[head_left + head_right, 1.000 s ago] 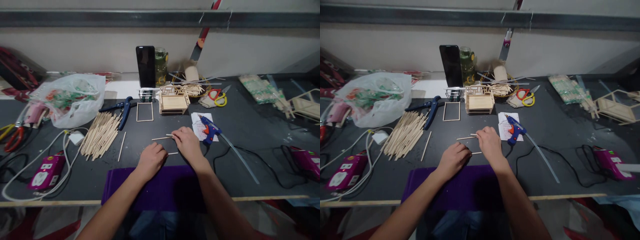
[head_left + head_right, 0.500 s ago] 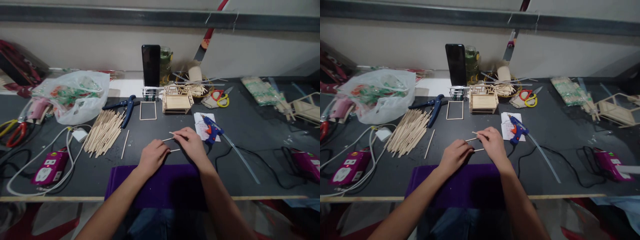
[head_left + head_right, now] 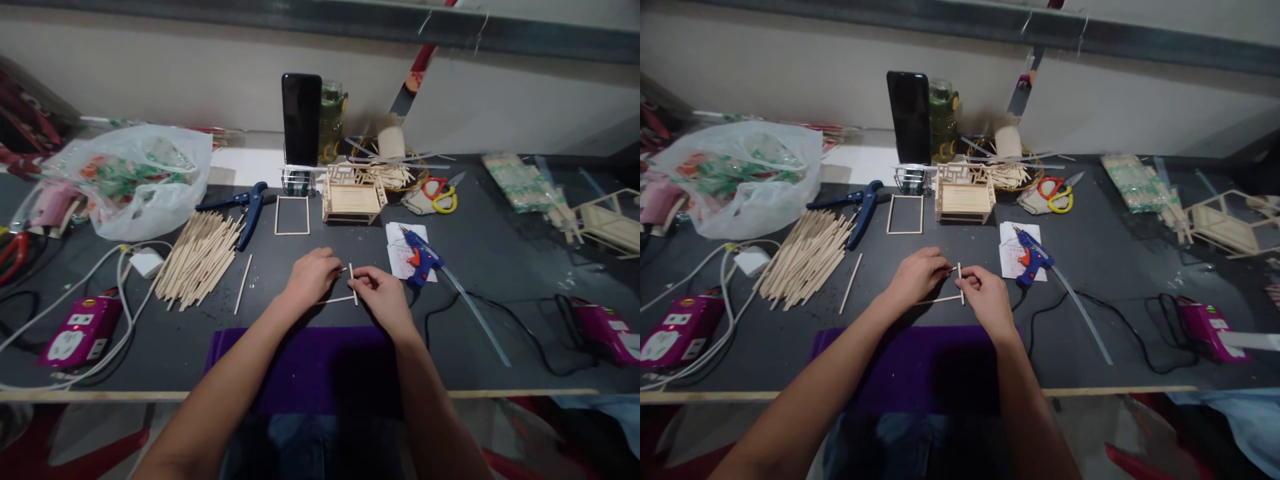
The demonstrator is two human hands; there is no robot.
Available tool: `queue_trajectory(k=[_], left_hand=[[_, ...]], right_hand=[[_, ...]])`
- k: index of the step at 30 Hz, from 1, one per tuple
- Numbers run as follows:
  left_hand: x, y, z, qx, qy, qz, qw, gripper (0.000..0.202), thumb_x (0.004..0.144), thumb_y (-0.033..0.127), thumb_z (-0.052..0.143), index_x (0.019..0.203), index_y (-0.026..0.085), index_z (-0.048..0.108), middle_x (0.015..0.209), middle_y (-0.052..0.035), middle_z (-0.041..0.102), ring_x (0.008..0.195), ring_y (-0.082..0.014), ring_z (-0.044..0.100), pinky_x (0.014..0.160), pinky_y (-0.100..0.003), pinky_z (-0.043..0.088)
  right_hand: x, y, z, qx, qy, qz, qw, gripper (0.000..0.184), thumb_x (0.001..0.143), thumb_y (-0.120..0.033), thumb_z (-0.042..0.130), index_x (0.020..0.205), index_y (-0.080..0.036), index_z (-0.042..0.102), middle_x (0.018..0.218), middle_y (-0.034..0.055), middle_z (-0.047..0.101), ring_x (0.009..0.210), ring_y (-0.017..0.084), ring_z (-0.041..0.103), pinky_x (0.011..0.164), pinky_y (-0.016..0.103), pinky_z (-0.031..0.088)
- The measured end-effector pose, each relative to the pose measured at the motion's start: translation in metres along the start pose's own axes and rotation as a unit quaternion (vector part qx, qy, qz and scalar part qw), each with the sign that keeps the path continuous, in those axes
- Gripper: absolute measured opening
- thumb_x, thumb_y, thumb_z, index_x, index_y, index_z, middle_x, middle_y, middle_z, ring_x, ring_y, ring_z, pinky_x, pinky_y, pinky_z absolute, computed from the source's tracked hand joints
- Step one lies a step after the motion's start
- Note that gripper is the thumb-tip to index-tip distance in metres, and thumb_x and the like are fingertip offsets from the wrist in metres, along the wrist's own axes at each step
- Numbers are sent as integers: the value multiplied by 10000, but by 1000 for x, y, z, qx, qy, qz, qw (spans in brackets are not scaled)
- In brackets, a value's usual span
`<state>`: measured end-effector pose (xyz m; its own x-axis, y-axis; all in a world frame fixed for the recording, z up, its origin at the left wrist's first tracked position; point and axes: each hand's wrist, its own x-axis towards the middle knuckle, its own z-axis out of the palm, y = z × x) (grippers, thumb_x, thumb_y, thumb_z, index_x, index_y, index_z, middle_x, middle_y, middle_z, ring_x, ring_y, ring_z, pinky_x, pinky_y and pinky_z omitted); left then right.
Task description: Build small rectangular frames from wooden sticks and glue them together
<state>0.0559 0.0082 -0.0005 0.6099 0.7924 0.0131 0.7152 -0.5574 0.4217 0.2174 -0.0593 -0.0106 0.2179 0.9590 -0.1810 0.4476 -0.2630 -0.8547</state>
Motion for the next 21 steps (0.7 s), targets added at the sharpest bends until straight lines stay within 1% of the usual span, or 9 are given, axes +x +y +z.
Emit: queue_trajectory(k=[6, 13, 18, 21], left_hand=[[2, -7, 2, -25, 12, -5, 1000, 177, 893, 243, 546, 938, 228, 717, 892, -33, 638, 888, -165, 587, 711, -254, 435], [4, -8, 5, -28, 28, -3, 999, 192, 901, 251, 531, 952, 223, 715, 889, -37, 628, 893, -168, 583, 703, -252, 427], [5, -10, 6, -30, 30, -1, 999, 206, 906, 255, 517, 965, 231, 713, 884, -41, 623, 897, -172, 580, 701, -255, 425], [5, -11, 7, -29, 32, -3, 999, 220, 913, 268, 503, 978, 235, 711, 888, -44, 619, 901, -174, 576, 704, -258, 423]], right_hand=[[2, -6, -1, -41, 2, -12, 999, 262, 759, -374, 608, 886, -185, 737, 726, 39, 702, 613, 157, 592, 595, 267, 439], [3, -11, 0, -97, 9, -29, 995, 243, 779, -343, 597, 900, -194, 746, 797, 56, 725, 681, 181, 624, 654, 292, 444], [6, -11, 0, -86, 6, -30, 996, 237, 766, -344, 608, 900, -191, 730, 696, 27, 687, 611, 159, 591, 604, 271, 425], [8, -12, 0, -80, 3, -29, 996, 215, 762, -343, 610, 869, -189, 714, 659, 10, 656, 588, 146, 572, 585, 256, 415]])
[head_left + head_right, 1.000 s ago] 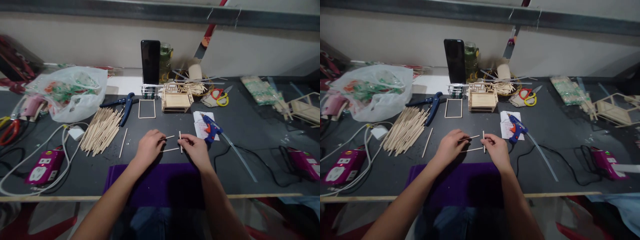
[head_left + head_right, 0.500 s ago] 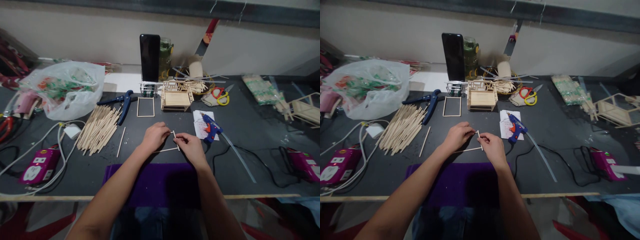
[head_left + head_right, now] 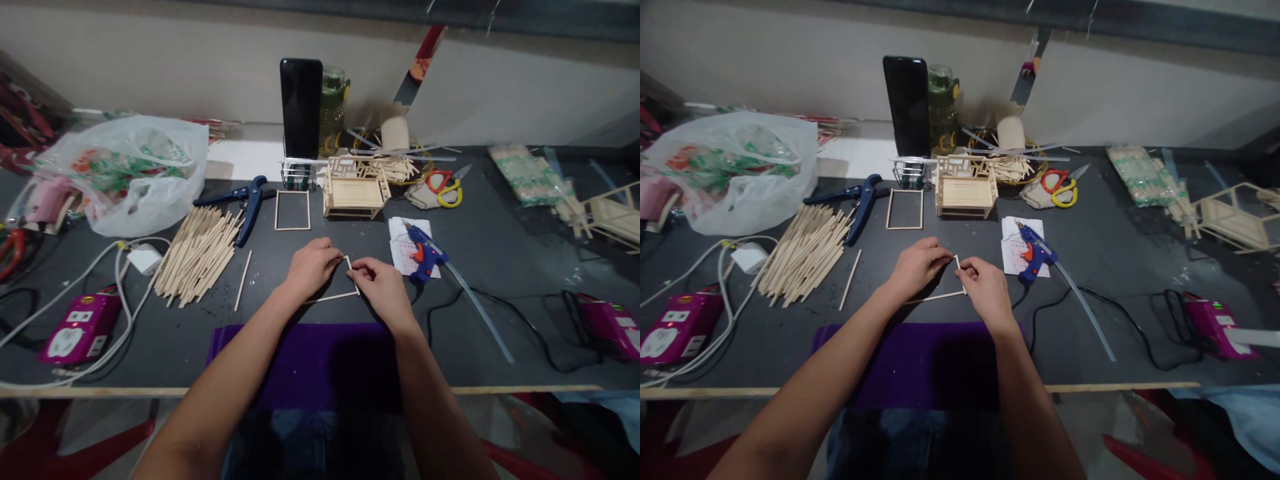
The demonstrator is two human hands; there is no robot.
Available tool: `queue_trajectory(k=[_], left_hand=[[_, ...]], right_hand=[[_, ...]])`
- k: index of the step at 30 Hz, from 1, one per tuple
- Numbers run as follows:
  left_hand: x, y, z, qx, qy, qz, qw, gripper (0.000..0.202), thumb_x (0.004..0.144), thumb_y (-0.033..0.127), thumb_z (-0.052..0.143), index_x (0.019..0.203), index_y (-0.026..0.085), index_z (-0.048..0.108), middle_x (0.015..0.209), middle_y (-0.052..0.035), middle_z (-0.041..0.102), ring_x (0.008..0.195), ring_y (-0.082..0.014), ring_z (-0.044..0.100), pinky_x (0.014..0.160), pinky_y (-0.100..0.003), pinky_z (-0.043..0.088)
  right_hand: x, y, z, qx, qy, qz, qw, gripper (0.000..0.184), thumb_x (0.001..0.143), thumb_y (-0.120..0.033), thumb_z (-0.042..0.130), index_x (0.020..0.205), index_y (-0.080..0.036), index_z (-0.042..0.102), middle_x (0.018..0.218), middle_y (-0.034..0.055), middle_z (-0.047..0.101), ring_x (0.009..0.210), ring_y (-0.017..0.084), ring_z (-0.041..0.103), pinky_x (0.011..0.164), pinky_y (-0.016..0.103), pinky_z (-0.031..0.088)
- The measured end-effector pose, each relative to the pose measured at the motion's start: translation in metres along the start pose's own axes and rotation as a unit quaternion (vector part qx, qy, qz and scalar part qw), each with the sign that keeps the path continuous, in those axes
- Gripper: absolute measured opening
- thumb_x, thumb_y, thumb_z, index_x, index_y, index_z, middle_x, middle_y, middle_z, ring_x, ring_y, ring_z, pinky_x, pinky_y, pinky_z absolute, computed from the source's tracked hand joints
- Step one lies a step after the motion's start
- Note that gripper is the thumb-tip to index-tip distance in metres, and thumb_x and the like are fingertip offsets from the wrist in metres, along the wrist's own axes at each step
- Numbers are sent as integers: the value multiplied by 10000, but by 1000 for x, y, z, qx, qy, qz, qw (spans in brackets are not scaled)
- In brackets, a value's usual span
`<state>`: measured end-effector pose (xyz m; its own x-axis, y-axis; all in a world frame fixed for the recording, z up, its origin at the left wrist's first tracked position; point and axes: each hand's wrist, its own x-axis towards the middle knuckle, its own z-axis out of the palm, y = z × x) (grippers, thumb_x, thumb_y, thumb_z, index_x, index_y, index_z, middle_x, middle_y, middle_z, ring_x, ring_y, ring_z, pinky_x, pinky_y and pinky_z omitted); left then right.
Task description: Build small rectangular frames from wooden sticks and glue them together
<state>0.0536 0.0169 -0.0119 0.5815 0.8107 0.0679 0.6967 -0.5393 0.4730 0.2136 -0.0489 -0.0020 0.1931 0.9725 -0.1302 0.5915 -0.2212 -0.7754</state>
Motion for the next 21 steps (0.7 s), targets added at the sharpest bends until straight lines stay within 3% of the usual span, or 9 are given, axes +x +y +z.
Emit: queue_trajectory(k=[21], left_hand=[[0, 0, -1, -3, 1, 5, 1000, 235, 923, 283, 493, 981, 244, 717, 902, -43, 618, 883, -165, 566, 683, -253, 407]], right_hand=[[-1, 0, 2, -20, 11, -8, 1000, 200, 774, -345, 580, 822, -188, 695, 686, 27, 659, 598, 155, 568, 605, 267, 419]])
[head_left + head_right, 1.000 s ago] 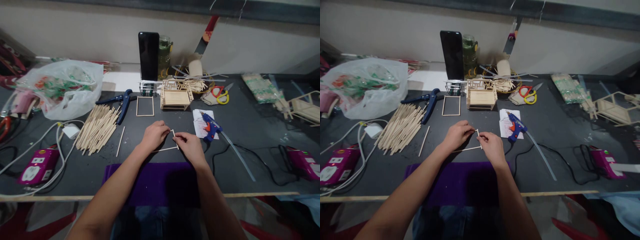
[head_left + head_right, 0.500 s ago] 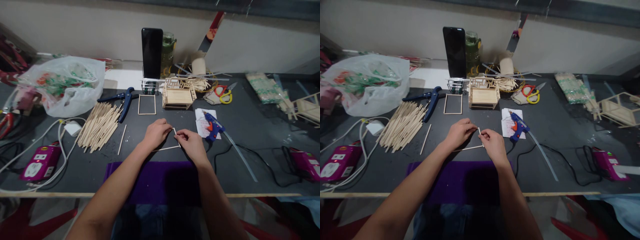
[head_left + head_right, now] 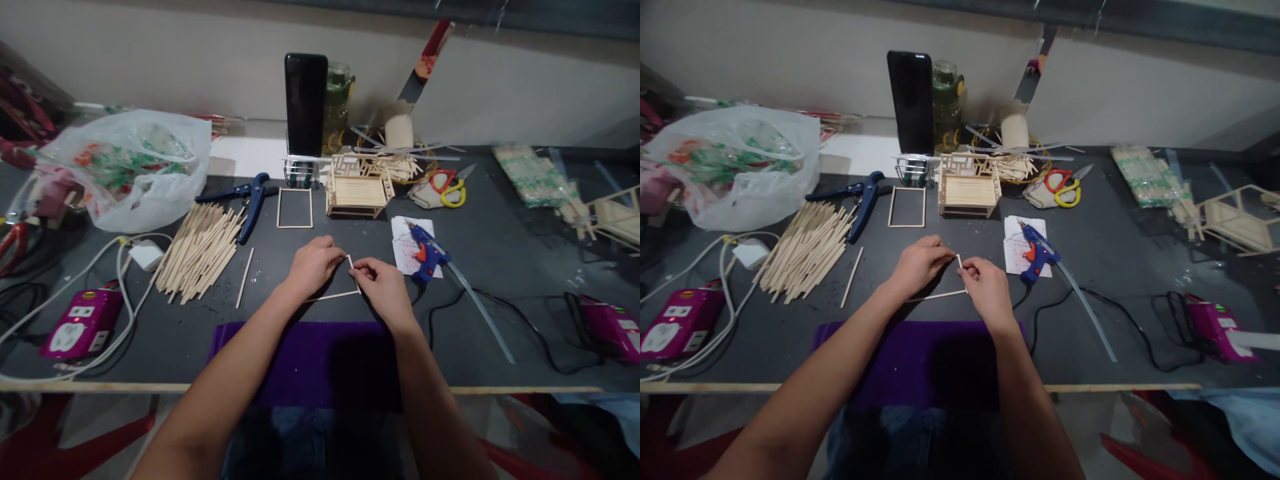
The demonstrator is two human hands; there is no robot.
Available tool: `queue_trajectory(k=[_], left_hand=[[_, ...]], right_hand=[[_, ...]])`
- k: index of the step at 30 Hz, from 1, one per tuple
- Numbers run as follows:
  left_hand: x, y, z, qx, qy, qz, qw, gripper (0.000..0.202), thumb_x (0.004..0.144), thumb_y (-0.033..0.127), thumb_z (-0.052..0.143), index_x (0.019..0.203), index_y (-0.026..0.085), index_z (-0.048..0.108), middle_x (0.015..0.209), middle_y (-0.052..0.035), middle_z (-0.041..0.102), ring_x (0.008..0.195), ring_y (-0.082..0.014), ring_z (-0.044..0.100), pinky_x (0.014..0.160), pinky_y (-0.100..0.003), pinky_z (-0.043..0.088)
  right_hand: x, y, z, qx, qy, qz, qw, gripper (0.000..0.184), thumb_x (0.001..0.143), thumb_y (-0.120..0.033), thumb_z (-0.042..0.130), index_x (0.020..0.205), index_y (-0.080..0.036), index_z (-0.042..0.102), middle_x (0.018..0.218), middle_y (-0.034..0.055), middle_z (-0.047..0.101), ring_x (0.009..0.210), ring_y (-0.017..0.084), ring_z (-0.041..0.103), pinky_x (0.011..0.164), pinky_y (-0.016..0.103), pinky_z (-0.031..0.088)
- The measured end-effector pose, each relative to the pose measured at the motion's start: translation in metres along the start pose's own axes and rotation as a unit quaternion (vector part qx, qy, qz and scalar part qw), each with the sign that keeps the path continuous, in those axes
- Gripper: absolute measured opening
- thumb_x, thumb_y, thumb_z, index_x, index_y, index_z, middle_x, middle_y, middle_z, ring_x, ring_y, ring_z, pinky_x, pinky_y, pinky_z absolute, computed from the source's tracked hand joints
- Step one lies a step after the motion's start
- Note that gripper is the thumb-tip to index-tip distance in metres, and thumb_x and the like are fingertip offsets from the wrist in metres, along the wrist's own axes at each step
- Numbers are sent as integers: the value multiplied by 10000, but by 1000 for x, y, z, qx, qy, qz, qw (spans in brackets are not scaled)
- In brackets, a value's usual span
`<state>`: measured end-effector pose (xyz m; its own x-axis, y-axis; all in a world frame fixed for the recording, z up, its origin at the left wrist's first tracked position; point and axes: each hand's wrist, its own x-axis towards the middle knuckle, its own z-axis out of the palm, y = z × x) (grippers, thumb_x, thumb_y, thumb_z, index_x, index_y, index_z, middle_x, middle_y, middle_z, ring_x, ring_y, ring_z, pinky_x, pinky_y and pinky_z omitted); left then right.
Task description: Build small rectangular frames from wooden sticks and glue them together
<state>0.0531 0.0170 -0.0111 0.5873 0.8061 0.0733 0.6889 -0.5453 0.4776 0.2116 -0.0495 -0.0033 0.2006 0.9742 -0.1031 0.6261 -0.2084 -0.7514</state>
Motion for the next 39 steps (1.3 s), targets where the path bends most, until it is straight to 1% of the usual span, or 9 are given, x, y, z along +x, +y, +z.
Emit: queue_trajectory(k=[4, 8, 13, 16, 22, 29, 39], left_hand=[[0, 0, 0, 4, 0, 1, 1000, 238, 924, 286, 489, 982, 249, 717, 893, -40, 611, 874, -166, 560, 678, -253, 405], [1, 0, 0, 8, -6, 0, 1000, 238, 922, 283, 491, 985, 244, 717, 885, -39, 608, 882, -172, 558, 679, -259, 403], [1, 1, -2, 2, -9, -3, 1000, 237, 921, 268, 491, 990, 248, 717, 880, -41, 601, 881, -170, 552, 689, -255, 405], [0, 1, -2, -2, -6, 1, 1000, 237, 922, 275, 489, 984, 249, 717, 873, -39, 600, 874, -167, 552, 688, -254, 407], [0, 1, -3, 2, -15, -2, 1000, 240, 922, 273, 489, 985, 238, 718, 883, -42, 608, 890, -171, 557, 707, -260, 414], [-2, 0, -6, 9, -25, -5, 1000, 249, 921, 277, 486, 993, 248, 722, 896, -47, 613, 905, -175, 557, 701, -262, 411], [-2, 1, -5, 5, -19, -8, 1000, 247, 923, 277, 488, 997, 244, 722, 881, -42, 606, 893, -173, 551, 703, -260, 410]], right_hand=[[1, 0, 1, -4, 1, -5, 1000, 193, 779, -343, 575, 813, -191, 690, 662, 24, 650, 591, 157, 568, 597, 267, 415], [1, -2, 2, -33, 3, -7, 999, 171, 771, -320, 588, 838, -192, 679, 667, 20, 644, 602, 157, 577, 596, 263, 407], [1, -4, 3, -52, 4, -11, 999, 151, 778, -291, 554, 829, -200, 663, 661, 18, 638, 590, 156, 568, 587, 263, 397], [3, -3, 3, -38, 2, -1, 999, 148, 768, -288, 554, 812, -196, 662, 637, 12, 625, 580, 153, 563, 582, 261, 399], [4, 2, 2, 32, -13, 18, 999, 197, 751, -322, 570, 824, -180, 685, 641, 9, 631, 566, 138, 561, 558, 245, 411], [2, -1, 4, 32, -11, 9, 999, 209, 757, -346, 582, 823, -178, 687, 632, 8, 620, 562, 134, 548, 554, 240, 412], [2, 0, 3, 21, -13, 0, 1000, 190, 758, -336, 582, 817, -181, 675, 630, 3, 615, 564, 133, 549, 557, 242, 407]])
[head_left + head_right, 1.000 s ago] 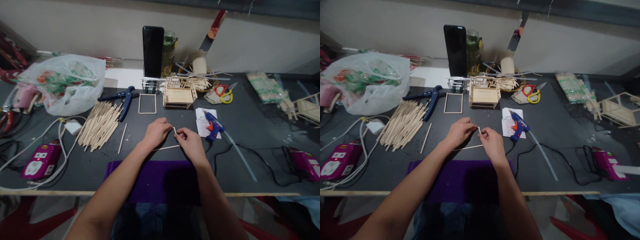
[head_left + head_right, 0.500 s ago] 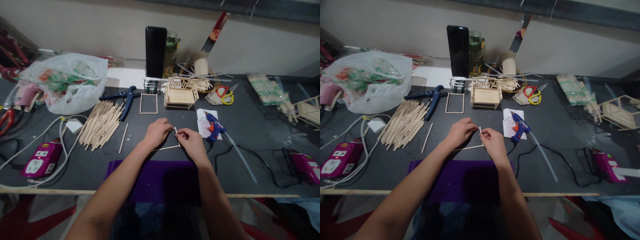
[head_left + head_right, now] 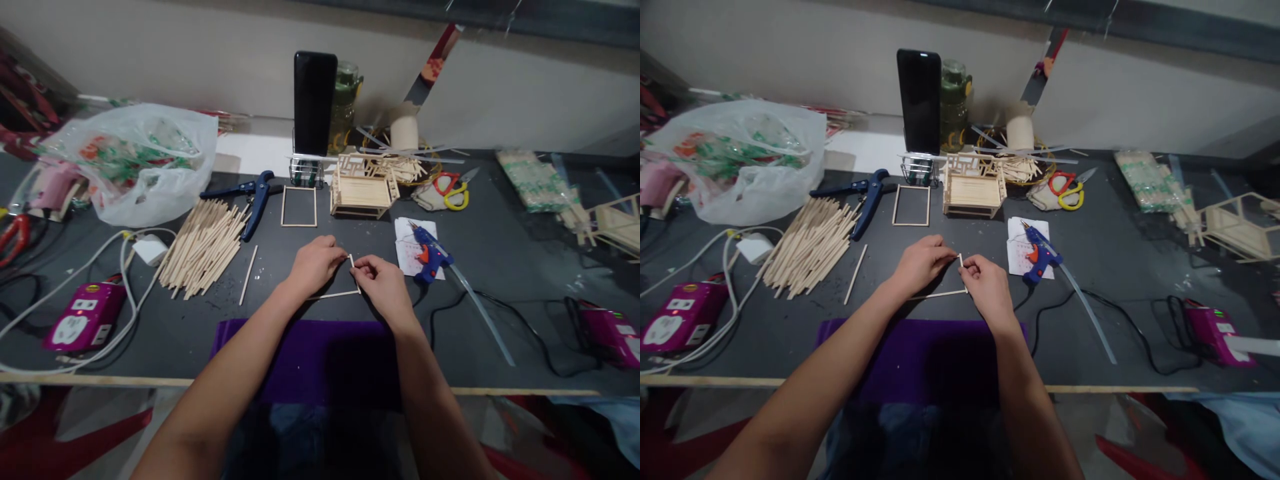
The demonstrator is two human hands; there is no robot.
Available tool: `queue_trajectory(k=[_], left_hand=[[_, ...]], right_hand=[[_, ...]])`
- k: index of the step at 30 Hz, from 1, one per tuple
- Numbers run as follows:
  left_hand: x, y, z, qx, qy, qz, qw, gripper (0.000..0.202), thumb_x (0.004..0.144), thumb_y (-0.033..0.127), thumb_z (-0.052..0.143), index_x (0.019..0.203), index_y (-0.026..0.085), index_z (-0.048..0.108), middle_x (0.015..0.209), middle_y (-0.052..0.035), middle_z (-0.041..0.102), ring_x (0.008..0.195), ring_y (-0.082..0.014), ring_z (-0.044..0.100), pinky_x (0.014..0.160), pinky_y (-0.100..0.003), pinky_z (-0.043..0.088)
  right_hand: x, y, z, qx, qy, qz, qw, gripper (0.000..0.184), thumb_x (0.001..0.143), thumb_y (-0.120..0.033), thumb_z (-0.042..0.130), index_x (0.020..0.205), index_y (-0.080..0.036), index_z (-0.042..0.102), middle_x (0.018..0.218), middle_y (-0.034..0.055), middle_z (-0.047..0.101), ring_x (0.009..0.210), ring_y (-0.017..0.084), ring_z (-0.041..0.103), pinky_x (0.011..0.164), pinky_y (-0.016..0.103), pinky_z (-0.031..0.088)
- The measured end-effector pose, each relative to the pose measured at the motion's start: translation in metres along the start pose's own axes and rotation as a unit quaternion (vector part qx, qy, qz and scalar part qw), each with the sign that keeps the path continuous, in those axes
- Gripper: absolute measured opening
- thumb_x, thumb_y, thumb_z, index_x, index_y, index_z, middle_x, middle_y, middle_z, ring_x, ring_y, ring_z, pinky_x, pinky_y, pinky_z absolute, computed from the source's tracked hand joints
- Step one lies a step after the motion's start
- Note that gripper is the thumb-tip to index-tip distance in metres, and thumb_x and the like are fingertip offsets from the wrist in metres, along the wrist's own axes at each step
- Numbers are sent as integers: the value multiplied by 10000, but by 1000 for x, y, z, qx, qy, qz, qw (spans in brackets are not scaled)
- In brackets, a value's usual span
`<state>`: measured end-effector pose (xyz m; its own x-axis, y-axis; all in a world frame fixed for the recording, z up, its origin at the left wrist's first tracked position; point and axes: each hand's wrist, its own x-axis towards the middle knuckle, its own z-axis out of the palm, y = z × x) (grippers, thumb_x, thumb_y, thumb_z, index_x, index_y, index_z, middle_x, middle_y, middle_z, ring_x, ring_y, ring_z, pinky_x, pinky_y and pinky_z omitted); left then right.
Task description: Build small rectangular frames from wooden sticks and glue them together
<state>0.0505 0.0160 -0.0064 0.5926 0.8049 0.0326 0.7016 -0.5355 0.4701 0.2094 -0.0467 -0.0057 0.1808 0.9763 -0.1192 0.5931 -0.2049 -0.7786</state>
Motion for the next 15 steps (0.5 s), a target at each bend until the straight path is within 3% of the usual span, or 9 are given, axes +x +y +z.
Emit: queue_trajectory(k=[15], left_hand=[[0, -1, 0, -4, 3, 2, 1000, 233, 916, 267, 493, 972, 240, 718, 904, -46, 617, 913, -176, 562, 716, -264, 421]], right_hand=[[0, -1, 0, 1, -1, 5, 1000, 191, 756, -340, 581, 807, -181, 672, 626, 8, 615, 560, 139, 547, 554, 245, 401]])
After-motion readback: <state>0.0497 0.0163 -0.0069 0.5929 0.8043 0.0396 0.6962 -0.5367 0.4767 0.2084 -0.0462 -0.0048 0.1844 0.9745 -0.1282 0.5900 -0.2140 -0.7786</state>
